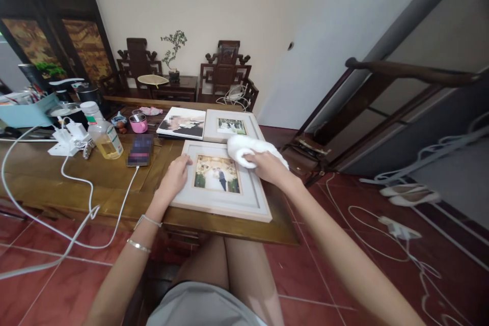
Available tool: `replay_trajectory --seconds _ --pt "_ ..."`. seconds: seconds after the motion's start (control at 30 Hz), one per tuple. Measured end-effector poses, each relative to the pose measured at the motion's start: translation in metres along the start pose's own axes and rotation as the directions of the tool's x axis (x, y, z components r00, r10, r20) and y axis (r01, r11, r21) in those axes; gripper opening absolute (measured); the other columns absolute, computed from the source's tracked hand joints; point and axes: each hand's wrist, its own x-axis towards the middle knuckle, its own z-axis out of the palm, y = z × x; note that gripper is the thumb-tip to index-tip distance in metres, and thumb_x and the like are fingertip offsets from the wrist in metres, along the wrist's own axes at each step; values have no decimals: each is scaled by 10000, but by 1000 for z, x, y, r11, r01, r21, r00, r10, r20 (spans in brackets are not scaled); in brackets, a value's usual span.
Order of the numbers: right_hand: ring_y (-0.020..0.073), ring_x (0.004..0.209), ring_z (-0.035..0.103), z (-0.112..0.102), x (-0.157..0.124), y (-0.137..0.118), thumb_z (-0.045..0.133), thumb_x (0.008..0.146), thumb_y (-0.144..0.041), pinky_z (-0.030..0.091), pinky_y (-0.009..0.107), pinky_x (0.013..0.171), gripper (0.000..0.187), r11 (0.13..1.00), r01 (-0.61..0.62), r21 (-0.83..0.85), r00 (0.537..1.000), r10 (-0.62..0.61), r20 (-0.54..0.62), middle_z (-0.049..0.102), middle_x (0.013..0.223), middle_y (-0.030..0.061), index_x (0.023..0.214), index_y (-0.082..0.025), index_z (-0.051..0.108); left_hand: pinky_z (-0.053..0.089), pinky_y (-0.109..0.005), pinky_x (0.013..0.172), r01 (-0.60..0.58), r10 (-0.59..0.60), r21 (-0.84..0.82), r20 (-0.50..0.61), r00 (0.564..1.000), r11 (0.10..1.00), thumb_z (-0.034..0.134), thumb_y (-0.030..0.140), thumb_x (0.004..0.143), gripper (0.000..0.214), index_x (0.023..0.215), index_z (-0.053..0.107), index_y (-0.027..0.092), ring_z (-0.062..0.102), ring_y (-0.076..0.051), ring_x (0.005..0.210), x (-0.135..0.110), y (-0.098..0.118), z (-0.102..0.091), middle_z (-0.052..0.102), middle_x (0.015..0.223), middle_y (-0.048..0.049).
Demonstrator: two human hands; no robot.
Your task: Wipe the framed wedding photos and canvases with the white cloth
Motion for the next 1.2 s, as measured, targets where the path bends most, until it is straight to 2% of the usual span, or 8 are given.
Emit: replay_trajectory --seconds 0.2,0.33,0.5,0.63,0.77,0.9,1.03,1.2 --pt "331 1371 341 5 -38 -26 373 636 100 327 571 1015 694 998 26 57 999 -27 21 544 1331 222 1255 -124 593 378 -436 1102 -17 17 -33 19 1000 999 378 -42 784 391 970 652 167 475 -219 1312 -4 2 -3 627 1272 -100" --pt "342 1358 358 -13 -81 -58 374 619 96 293 585 1045 687 986 95 137 987 -110 113 558 1309 223 1225 -121 614 354 -411 1126 -77 94 -123 134 987 989 335 -100 716 538 1046 657 177 422 -188 1351 -7 6 -8 659 1235 -60" --pt "266 1126 581 -45 -130 -65 367 618 73 448 405 937 674 960 134 246 972 -176 157 634 1207 116 1158 -220 645 361 -429 1126 -115 130 -132 113 985 985 356 -67 758 515 1110 637 183 475 -187 1312 -7 1 -6 632 1276 -64" --pt "244 878 639 -58 -108 -44 375 688 36 485 342 776 533 984 0 179 1000 4 -22 667 1048 114 1095 -172 649 383 -434 1113 -104 109 -61 87 990 993 370 -61 756 486 1092 645 157 523 -205 1268 -6 -5 -2 602 1309 -105" --pt "341 1061 561 -41 -40 -22 411 712 26 440 424 859 521 987 -144 -64 959 124 -256 534 1307 198 1167 -100 633 371 -456 1122 -110 112 -25 93 989 994 378 -59 743 504 1113 635 165 504 -214 1286 -4 -10 0 589 1326 -98" --pt "328 1173 485 -8 4 -21 414 723 57 393 424 943 555 994 -37 -102 993 25 -117 585 1266 163 1194 -127 643 372 -440 1125 -99 97 17 100 990 995 366 -52 750 506 1160 615 105 499 -224 1290 -4 -11 1 582 1324 -146" --pt "334 1232 425 5 -12 -38 439 726 39 371 458 983 545 996 40 -78 998 -43 -34 569 1299 153 1201 -139 637 358 -412 1139 -58 47 85 119 992 995 350 -33 768 520 1219 588 70 481 -221 1306 -5 -3 0 558 1352 -154" --pt "343 1296 400 -14 -83 -66 435 665 54 343 489 1054 594 991 129 37 989 -131 64 554 1321 167 1194 -123 639 361 -417 1136 -38 25 89 147 989 995 385 66 835 460 1249 583 89 467 -234 1318 -5 5 -4 523 1392 -136"
